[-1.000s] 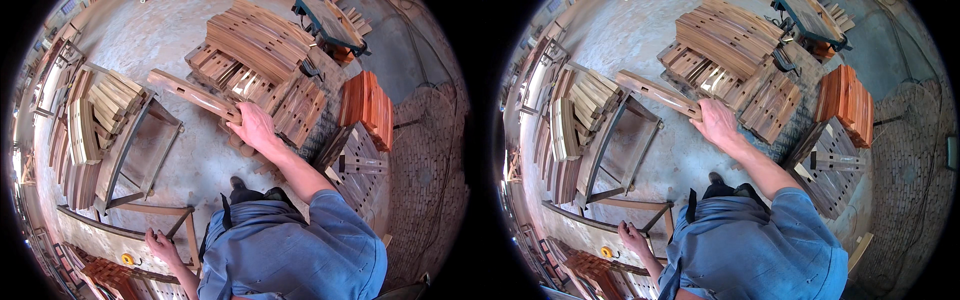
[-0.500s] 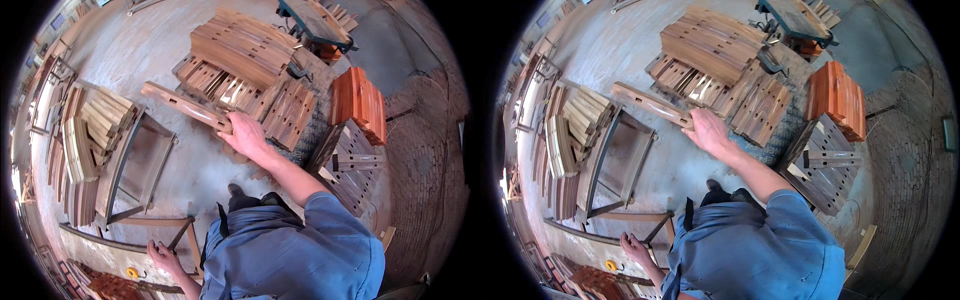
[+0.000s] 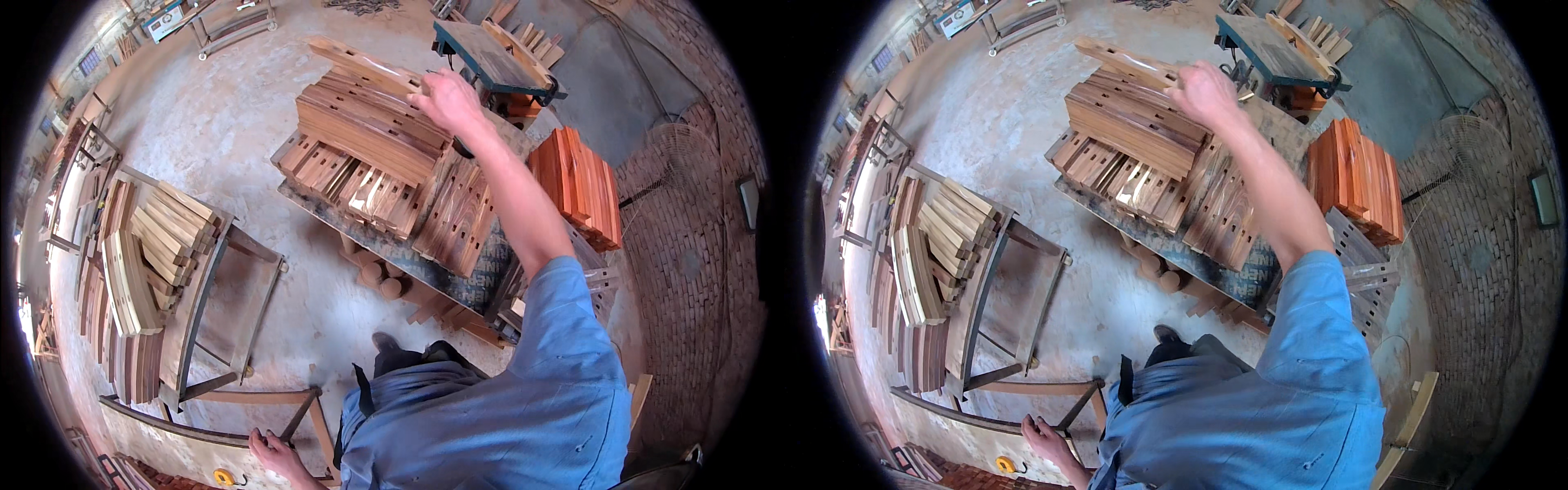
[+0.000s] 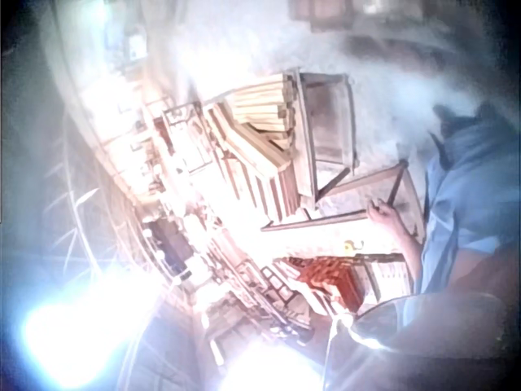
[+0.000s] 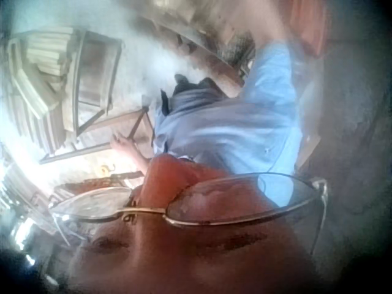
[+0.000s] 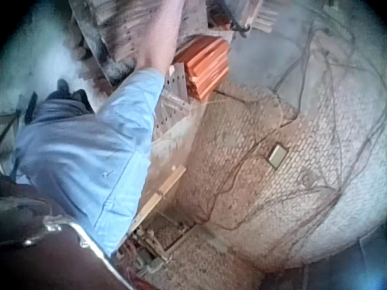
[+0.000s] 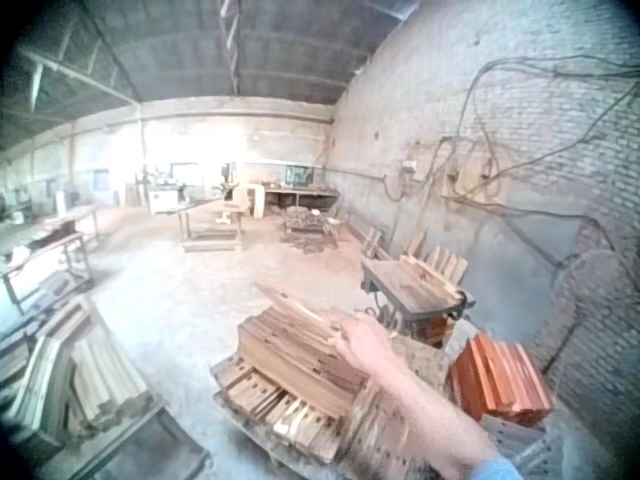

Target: The person repeatedly picks up small wooden planks from a workbench and stacks them onto a nearby pile. The person handles the planks one by one, moving them from the bench to the growing stack on the floor.

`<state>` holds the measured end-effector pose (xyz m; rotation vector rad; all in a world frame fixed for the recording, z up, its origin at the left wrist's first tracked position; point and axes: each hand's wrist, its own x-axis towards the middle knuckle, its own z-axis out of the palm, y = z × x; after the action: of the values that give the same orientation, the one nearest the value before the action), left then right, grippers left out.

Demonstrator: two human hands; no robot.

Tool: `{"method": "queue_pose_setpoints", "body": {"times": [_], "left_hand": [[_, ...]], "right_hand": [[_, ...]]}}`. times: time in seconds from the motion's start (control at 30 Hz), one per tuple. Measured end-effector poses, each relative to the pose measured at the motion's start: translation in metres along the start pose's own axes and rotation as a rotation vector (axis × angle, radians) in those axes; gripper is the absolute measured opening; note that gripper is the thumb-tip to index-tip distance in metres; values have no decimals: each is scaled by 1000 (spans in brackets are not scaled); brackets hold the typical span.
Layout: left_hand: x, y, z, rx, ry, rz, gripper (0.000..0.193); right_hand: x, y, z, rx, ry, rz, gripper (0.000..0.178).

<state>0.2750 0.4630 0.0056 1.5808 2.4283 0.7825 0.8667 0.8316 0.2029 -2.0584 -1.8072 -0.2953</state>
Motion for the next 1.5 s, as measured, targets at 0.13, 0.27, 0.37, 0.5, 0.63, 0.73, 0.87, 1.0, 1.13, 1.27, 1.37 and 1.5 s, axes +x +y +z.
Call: {"method": "queue_pose_setpoints", "body": {"times": [0.13,0.27,0.37,0.5,0.63,0.73,0.87,1.0,1.13,1.27,1.37,1.5], "left_hand": [[-5,0,2,-8,-16,-15,29],[-11,-3,7,-26,-14,-54,30],[-12,4,7,-8,-25,-71,29],[-13,10,8,5,-23,-42,29],[-11,12,10,8,-51,-34,30],[-12,9,10,7,-42,-5,29],[-17,8,3,60,-68,-33,28],[-25,3,2,49,-86,-62,28],[-32,9,0,65,-113,-105,27],[-27,1,0,147,-119,11,27],[-41,-18,-4,104,-124,-198,26],[-41,-28,-15,140,-157,-221,33]], "right_hand": [[24,33,21,-65,-83,32,41],[31,48,32,-45,-163,37,43],[29,57,37,-44,-156,34,42],[28,63,44,-91,-92,-2,42],[24,73,62,-96,62,-98,48],[28,75,70,-58,30,1,60],[39,72,68,4,-219,139,71],[38,82,66,24,-187,92,73],[41,78,62,9,-228,96,73],[47,80,64,-16,-205,84,74],[55,49,62,-24,-265,71,72],[32,2,33,209,-591,261,62]]}}
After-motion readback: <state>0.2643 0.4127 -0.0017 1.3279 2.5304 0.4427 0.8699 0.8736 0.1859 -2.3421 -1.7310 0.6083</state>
